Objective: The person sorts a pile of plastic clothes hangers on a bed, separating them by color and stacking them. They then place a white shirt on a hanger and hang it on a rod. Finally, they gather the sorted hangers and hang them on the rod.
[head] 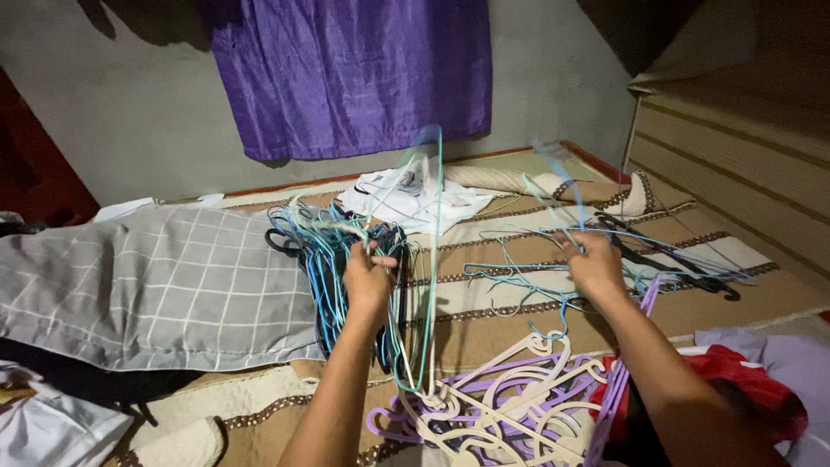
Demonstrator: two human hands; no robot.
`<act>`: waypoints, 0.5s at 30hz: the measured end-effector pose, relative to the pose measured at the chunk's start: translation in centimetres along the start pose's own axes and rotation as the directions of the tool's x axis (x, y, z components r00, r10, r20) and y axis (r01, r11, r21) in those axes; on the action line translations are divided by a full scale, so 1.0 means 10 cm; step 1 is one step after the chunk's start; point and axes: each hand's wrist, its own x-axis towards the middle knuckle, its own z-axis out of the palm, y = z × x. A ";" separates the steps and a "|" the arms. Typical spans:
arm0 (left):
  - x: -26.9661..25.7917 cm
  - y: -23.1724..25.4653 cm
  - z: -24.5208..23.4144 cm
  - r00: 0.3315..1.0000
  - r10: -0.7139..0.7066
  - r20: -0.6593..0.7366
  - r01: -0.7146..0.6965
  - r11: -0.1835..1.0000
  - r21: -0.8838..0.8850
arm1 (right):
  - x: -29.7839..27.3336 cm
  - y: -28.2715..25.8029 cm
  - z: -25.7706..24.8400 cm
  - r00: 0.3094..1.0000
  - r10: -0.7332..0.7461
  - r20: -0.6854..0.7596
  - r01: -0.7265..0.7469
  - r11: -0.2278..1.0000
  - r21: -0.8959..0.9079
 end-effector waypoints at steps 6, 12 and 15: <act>0.41 -0.48 0.30 0.988 0.152 -0.041 -0.130 0.935 0.331 | 0.00 0.15 0.09 0.984 -0.144 0.110 0.146 0.989 -0.013; 0.41 -0.85 0.29 0.972 0.235 0.022 -0.182 0.688 0.703 | 0.03 0.13 0.10 0.971 -0.119 0.206 0.129 0.991 -0.034; 0.15 -0.78 0.28 0.952 0.297 0.067 -0.251 0.640 0.726 | 0.00 0.08 0.14 0.966 -0.149 0.213 0.179 0.975 -0.129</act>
